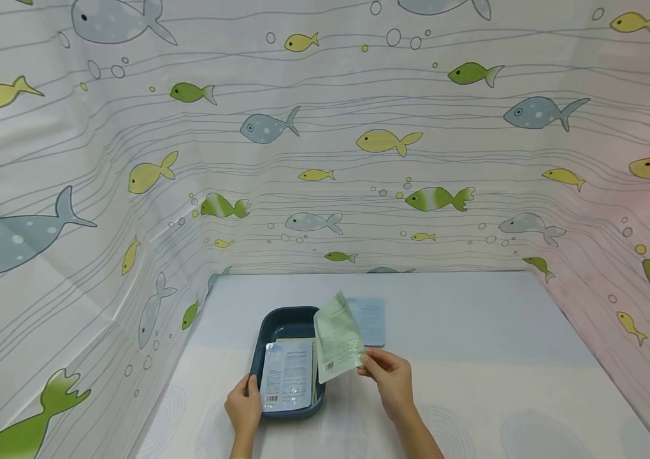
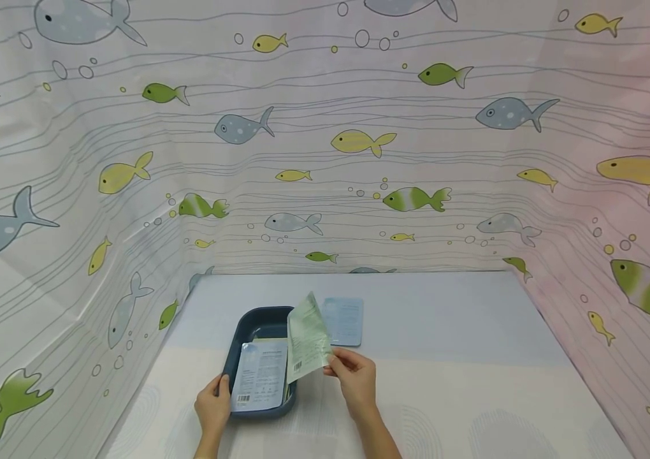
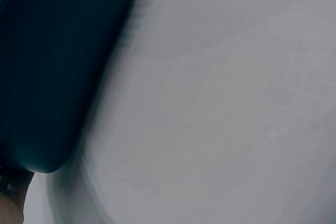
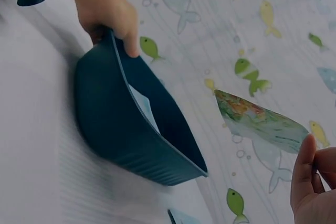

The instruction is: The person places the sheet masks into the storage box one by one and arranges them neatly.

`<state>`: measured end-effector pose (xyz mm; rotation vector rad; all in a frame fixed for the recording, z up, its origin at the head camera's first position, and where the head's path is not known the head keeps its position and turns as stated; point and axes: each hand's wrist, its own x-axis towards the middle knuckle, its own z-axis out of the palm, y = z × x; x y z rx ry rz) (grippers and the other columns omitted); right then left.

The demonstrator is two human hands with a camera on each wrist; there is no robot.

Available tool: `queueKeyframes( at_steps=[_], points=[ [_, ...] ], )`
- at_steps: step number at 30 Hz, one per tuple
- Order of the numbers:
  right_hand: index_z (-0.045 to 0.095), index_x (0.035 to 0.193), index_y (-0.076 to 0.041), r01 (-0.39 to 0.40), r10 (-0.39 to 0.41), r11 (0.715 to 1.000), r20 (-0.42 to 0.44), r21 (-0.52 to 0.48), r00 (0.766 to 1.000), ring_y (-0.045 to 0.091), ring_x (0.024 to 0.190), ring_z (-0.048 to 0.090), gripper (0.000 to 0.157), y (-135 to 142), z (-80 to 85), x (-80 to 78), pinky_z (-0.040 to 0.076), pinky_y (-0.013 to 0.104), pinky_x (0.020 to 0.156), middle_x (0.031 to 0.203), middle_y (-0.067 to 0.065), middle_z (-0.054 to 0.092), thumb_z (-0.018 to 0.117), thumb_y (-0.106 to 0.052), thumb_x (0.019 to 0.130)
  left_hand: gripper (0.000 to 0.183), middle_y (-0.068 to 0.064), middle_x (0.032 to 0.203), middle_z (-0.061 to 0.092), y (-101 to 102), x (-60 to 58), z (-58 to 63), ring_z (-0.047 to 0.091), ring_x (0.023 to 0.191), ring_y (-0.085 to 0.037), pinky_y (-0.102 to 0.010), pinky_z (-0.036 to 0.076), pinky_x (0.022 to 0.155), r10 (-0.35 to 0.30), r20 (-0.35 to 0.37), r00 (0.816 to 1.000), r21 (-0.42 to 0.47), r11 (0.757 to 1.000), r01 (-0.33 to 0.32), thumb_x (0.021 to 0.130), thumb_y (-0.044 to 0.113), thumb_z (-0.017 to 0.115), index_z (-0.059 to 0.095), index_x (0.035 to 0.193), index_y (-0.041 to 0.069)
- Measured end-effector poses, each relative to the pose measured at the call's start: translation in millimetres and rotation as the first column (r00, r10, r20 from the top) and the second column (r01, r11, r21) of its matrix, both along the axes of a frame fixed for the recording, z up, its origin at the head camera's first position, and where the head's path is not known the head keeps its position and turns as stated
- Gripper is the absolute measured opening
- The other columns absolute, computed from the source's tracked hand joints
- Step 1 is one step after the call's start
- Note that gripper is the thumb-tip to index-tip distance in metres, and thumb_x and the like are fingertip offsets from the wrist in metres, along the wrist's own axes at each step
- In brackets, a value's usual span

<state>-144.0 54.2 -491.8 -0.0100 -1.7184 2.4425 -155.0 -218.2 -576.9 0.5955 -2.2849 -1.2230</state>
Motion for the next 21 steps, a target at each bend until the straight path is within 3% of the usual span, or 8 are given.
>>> queueKeyframes(
  at_steps=[9,21],
  points=[
    [0.057,0.099,0.026,-0.088,0.088,0.996,0.018,-0.023,0.996,0.009,0.061,0.064,0.024,-29,-1.2,-6.6,0.057,0.024,0.062,0.084,0.019,0.067,0.063,0.011,0.081,0.028,-0.034,0.109,0.059,0,0.7,0.7,0.054,0.108,-0.049,-0.057,0.043,0.092,0.005,0.014,1.000,0.002,1.000,-0.005,0.093,0.004,0.051,0.059,0.108,-0.018],
    [0.058,0.100,0.025,-0.127,0.129,0.992,0.071,-0.023,0.989,0.007,0.058,0.063,0.023,-57,-9.8,-14.1,0.056,0.021,0.060,0.086,0.021,0.067,0.061,0.012,0.082,0.028,-0.034,0.108,0.060,1,2.9,3.4,0.055,0.107,-0.049,-0.057,0.044,0.090,-0.001,0.005,1.000,-0.006,1.000,0.001,0.093,0.005,0.052,0.060,0.108,-0.017]
  ],
)
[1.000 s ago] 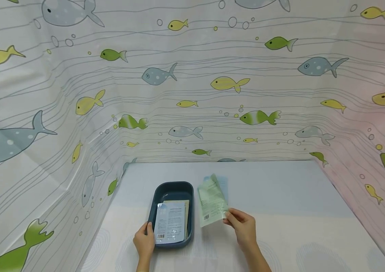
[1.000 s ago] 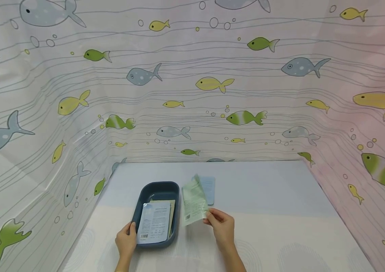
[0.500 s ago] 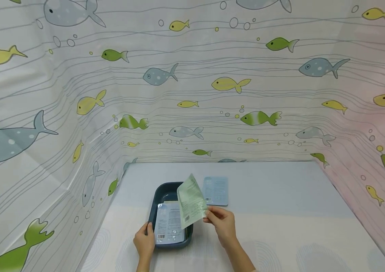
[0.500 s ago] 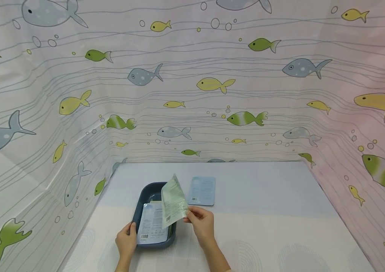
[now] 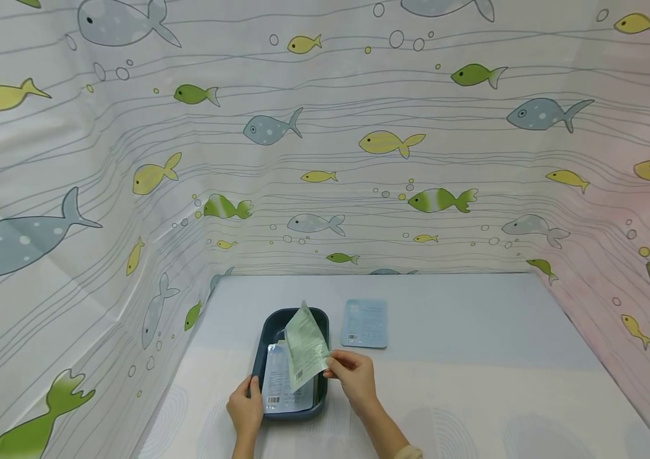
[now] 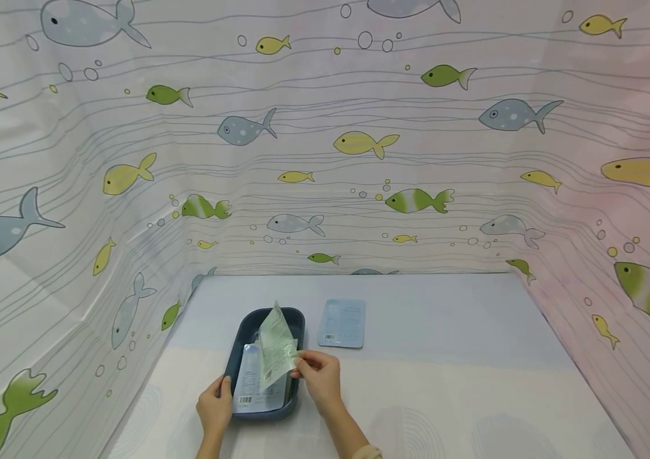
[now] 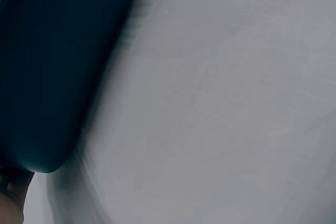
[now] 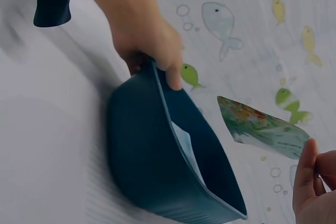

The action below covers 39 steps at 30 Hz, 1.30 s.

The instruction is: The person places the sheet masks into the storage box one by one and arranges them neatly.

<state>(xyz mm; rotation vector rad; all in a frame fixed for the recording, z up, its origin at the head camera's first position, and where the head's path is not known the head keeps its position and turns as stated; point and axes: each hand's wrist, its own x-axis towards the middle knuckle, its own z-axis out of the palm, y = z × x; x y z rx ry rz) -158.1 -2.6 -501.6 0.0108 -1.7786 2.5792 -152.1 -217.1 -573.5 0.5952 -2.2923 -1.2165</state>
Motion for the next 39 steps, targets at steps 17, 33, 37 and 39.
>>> queueKeyframes(
  at_steps=[17,33,37,39],
  points=[
    [0.061,0.096,0.022,0.030,-0.038,0.995,0.078,0.096,0.996,0.010,0.056,0.064,0.018,-25,-23.8,-0.8,0.057,0.025,0.058,0.081,0.024,0.067,0.060,0.012,0.082,0.024,-0.032,0.103,0.063,1,-0.6,-3.4,0.059,0.101,-0.048,-0.056,0.046,0.088,0.011,-0.032,0.999,-0.035,0.999,-0.013,0.091,0.004,0.056,0.063,0.104,-0.015],
    [0.070,0.077,0.005,0.098,-0.026,0.857,-0.146,0.506,0.989,0.006,0.055,0.062,0.002,-35,-39.1,5.2,0.051,0.016,0.050,0.066,0.009,0.069,0.071,0.004,0.075,0.021,-0.032,0.098,0.065,-1,-1.6,-6.7,0.061,0.097,-0.048,-0.057,0.047,0.084,0.019,-0.080,0.997,-0.054,0.998,-0.023,0.089,0.001,0.059,0.065,0.100,-0.015],
    [0.071,0.072,-0.001,0.149,0.029,0.730,-0.248,0.667,0.968,0.002,0.056,0.060,0.003,-37,-42.7,6.1,0.048,0.015,0.052,0.063,0.001,0.068,0.073,0.000,0.074,0.021,-0.032,0.099,0.064,-2,-2.0,-7.1,0.061,0.097,-0.048,-0.057,0.048,0.083,0.020,-0.072,0.997,-0.050,0.998,-0.024,0.089,0.001,0.059,0.065,0.100,-0.015],
    [0.071,0.072,-0.002,0.161,0.061,0.658,-0.265,0.735,0.962,0.001,0.056,0.058,0.003,-37,-44.0,7.5,0.047,0.017,0.051,0.063,-0.001,0.067,0.074,-0.001,0.073,0.021,-0.032,0.100,0.064,-2,-2.1,-6.6,0.060,0.098,-0.048,-0.057,0.048,0.084,0.019,-0.064,0.998,-0.047,0.999,-0.022,0.090,0.002,0.058,0.064,0.101,-0.015]
  ],
)
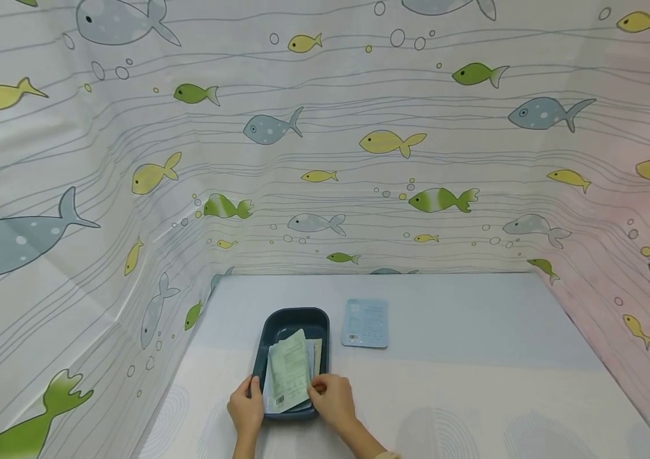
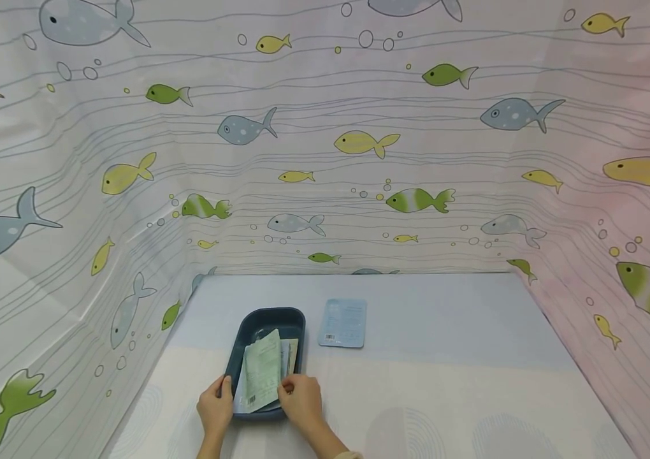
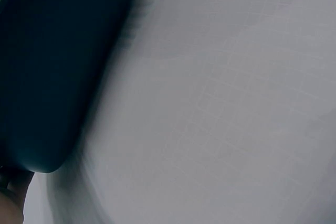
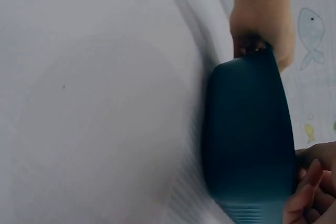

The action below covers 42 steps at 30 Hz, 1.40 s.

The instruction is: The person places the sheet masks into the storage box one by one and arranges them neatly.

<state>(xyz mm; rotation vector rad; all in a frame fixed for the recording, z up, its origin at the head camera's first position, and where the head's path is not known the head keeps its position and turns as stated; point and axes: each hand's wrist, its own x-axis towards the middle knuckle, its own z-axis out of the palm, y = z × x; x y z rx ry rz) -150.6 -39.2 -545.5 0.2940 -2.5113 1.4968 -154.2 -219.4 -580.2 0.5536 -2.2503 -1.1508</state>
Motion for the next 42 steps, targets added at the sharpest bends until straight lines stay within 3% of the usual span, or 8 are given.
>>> queueKeyframes(
  at_steps=[5,10,13,17,21,25,33,42],
  points=[
    [0.073,0.077,-0.003,0.000,-0.003,0.981,0.013,0.194,1.000,0.002,0.054,0.055,0.006,-1,0.7,3.4,0.044,0.020,0.048,0.063,-0.003,0.066,0.074,-0.004,0.072,0.024,-0.032,0.102,0.063,0,-0.4,1.0,0.059,0.100,-0.048,-0.056,0.047,0.085,-0.004,0.016,1.000,0.009,1.000,0.004,0.091,0.003,0.056,0.063,0.103,-0.016],
    [0.073,0.078,-0.004,-0.010,0.005,0.970,0.024,0.244,1.000,0.002,0.053,0.054,0.006,-1,1.0,4.3,0.042,0.020,0.046,0.063,-0.003,0.066,0.074,-0.005,0.072,0.027,-0.032,0.106,0.062,0,-1.1,1.0,0.058,0.103,-0.048,-0.056,0.047,0.086,-0.012,0.059,0.998,0.018,1.000,0.011,0.093,0.005,0.054,0.061,0.107,-0.016],
    [0.072,0.075,-0.004,-0.048,0.043,0.979,0.028,0.197,0.999,0.000,0.053,0.052,0.005,1,-0.6,4.0,0.042,0.018,0.046,0.062,-0.004,0.064,0.075,-0.005,0.072,0.027,-0.032,0.107,0.062,1,-1.1,1.2,0.058,0.103,-0.048,-0.056,0.047,0.087,-0.009,0.070,0.997,0.021,1.000,0.008,0.093,0.005,0.053,0.061,0.108,-0.016],
    [0.070,0.072,-0.005,-0.146,0.144,0.989,0.040,0.038,0.989,-0.002,0.056,0.052,0.005,8,-4.7,0.1,0.044,0.016,0.050,0.063,-0.005,0.064,0.075,-0.003,0.074,0.027,-0.032,0.106,0.062,1,-0.8,1.5,0.057,0.103,-0.048,-0.056,0.046,0.087,0.003,0.060,0.998,0.023,1.000,-0.004,0.092,0.005,0.054,0.061,0.107,-0.016],
    [0.070,0.073,-0.003,-0.228,0.235,0.966,0.051,-0.124,0.971,-0.002,0.058,0.054,0.006,15,-7.7,-5.3,0.048,0.016,0.052,0.066,-0.001,0.066,0.075,-0.004,0.077,0.027,-0.032,0.106,0.062,1,-0.2,2.4,0.057,0.104,-0.048,-0.056,0.046,0.088,0.005,0.058,0.998,0.027,1.000,-0.007,0.092,0.005,0.054,0.061,0.107,-0.016],
    [0.070,0.073,-0.001,-0.245,0.277,0.937,0.100,-0.248,0.956,-0.002,0.054,0.053,0.008,21,-9.3,-9.0,0.047,0.016,0.045,0.066,0.003,0.067,0.074,-0.006,0.077,0.026,-0.032,0.105,0.062,1,0.0,3.0,0.058,0.104,-0.048,-0.056,0.046,0.088,0.003,0.054,0.999,0.024,1.000,-0.004,0.092,0.004,0.055,0.062,0.106,-0.016],
    [0.068,0.075,0.001,-0.203,0.273,0.924,0.189,-0.324,0.943,0.001,0.045,0.050,0.012,32,-6.3,-12.8,0.042,0.014,0.042,0.064,0.004,0.064,0.073,-0.008,0.079,0.026,-0.032,0.106,0.062,1,0.3,3.1,0.058,0.104,-0.048,-0.055,0.047,0.087,0.002,0.060,0.998,0.019,1.000,-0.003,0.092,0.004,0.055,0.061,0.106,-0.017],
    [0.065,0.074,0.003,-0.072,0.120,0.963,0.175,-0.259,0.977,0.001,0.046,0.051,0.015,60,-14.2,-34.4,0.044,0.017,0.044,0.061,0.004,0.061,0.073,-0.009,0.080,0.027,-0.032,0.108,0.061,1,-0.9,2.0,0.057,0.105,-0.048,-0.055,0.046,0.089,-0.002,0.075,0.997,0.037,0.999,-0.001,0.092,0.005,0.053,0.060,0.108,-0.017]
  ],
)
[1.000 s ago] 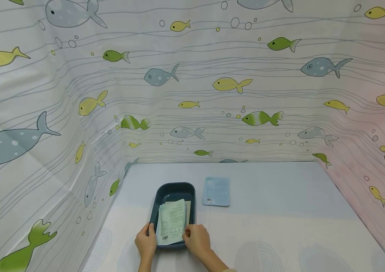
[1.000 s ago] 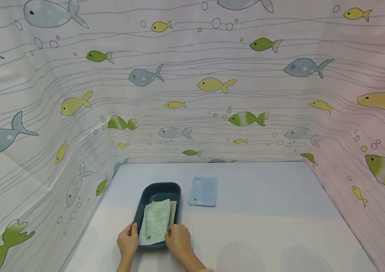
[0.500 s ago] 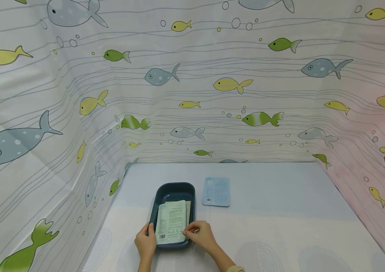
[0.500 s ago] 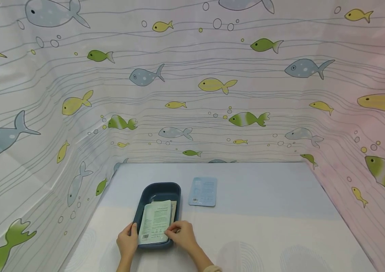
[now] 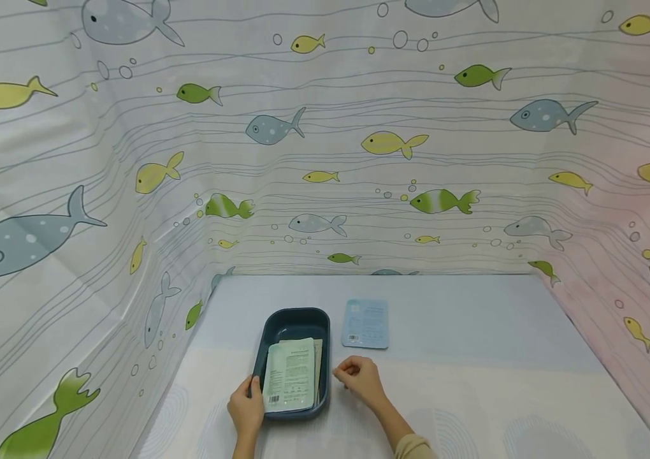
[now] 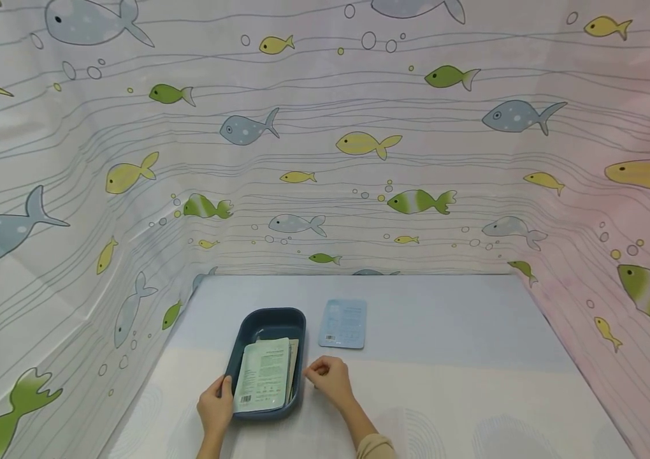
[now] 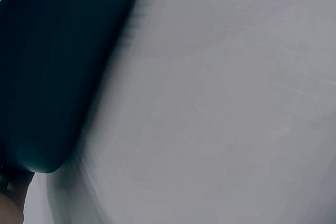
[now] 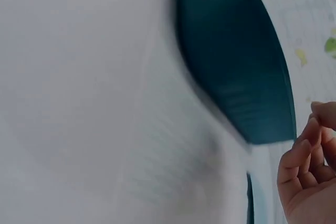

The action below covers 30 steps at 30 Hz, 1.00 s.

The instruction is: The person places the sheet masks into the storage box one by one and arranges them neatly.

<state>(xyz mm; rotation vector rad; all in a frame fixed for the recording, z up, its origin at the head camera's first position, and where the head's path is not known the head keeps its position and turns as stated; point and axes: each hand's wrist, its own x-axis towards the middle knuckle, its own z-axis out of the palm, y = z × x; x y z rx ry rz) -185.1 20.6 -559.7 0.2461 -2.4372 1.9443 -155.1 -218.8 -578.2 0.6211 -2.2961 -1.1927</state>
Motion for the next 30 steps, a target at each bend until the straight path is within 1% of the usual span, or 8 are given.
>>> queueKeyframes(
  at_steps=[3,5,8,12,14,17,23,30],
  points=[
    [0.065,0.074,0.002,0.114,-0.111,0.992,-0.044,0.049,0.993,0.003,0.047,0.053,0.014,14,-5.9,-14.1,0.046,0.019,0.045,0.061,0.004,0.062,0.072,-0.009,0.080,0.028,-0.033,0.109,0.060,0,-1.4,1.0,0.056,0.106,-0.048,-0.056,0.045,0.090,0.005,0.003,1.000,0.003,1.000,-0.005,0.093,0.005,0.053,0.059,0.109,-0.017],
    [0.066,0.075,0.002,0.209,-0.203,0.974,-0.072,0.092,0.977,0.005,0.050,0.054,0.013,22,-9.4,-23.3,0.047,0.020,0.047,0.062,0.003,0.062,0.072,-0.008,0.079,0.028,-0.033,0.110,0.060,0,-1.7,1.6,0.055,0.107,-0.048,-0.056,0.045,0.090,0.008,0.005,1.000,0.002,1.000,-0.008,0.093,0.005,0.052,0.059,0.109,-0.017],
    [0.067,0.081,0.003,0.345,-0.333,0.925,-0.098,0.156,0.938,0.013,0.058,0.057,0.012,33,-14.5,-35.8,0.048,0.025,0.053,0.067,0.005,0.063,0.072,-0.007,0.078,0.028,-0.033,0.110,0.060,1,-1.4,2.3,0.055,0.107,-0.048,-0.056,0.045,0.090,0.010,0.001,1.000,-0.004,1.000,-0.010,0.093,0.005,0.052,0.059,0.109,-0.017],
    [0.064,0.102,0.006,0.448,-0.445,0.851,-0.076,0.273,0.892,0.028,0.075,0.059,0.029,45,-21.2,-50.1,0.049,0.040,0.065,0.085,0.016,0.061,0.071,-0.010,0.079,0.027,-0.033,0.108,0.061,1,-0.5,1.3,0.056,0.105,-0.048,-0.056,0.045,0.089,0.010,-0.011,1.000,-0.018,1.000,-0.010,0.092,0.004,0.054,0.060,0.107,-0.017],
    [0.060,0.110,0.008,0.464,-0.473,0.822,-0.057,0.331,0.879,0.036,0.082,0.058,0.037,50,-25.0,-55.3,0.049,0.047,0.069,0.094,0.023,0.059,0.070,-0.012,0.080,0.026,-0.033,0.106,0.061,2,0.1,0.4,0.057,0.104,-0.048,-0.056,0.046,0.089,0.009,-0.018,1.000,-0.024,1.000,-0.010,0.092,0.003,0.054,0.060,0.106,-0.018],
    [0.055,0.117,0.010,0.455,-0.488,0.802,-0.015,0.386,0.873,0.043,0.091,0.058,0.044,55,-30.2,-60.2,0.050,0.051,0.075,0.102,0.029,0.058,0.068,-0.014,0.082,0.026,-0.033,0.106,0.061,2,1.5,-1.3,0.057,0.104,-0.049,-0.056,0.046,0.088,0.012,-0.019,1.000,-0.024,1.000,-0.013,0.091,0.003,0.055,0.060,0.106,-0.018],
    [0.055,0.115,0.013,0.442,-0.486,0.806,0.013,0.394,0.874,0.043,0.090,0.063,0.045,56,-32.6,-73.0,0.053,0.050,0.071,0.097,0.029,0.064,0.067,-0.011,0.079,0.026,-0.033,0.105,0.062,1,2.1,-1.5,0.058,0.103,-0.048,-0.056,0.047,0.087,0.015,-0.031,0.999,-0.033,0.999,-0.016,0.092,0.004,0.055,0.061,0.105,-0.018],
    [0.058,0.105,0.015,0.458,-0.522,0.800,0.074,0.388,0.850,0.039,0.085,0.064,0.039,58,-30.8,-81.2,0.053,0.046,0.074,0.091,0.027,0.066,0.071,-0.005,0.074,0.026,-0.033,0.104,0.062,2,1.8,-0.9,0.058,0.103,-0.048,-0.056,0.046,0.087,0.005,-0.038,0.999,-0.041,0.999,-0.006,0.092,0.004,0.055,0.061,0.105,-0.018]
  ],
)
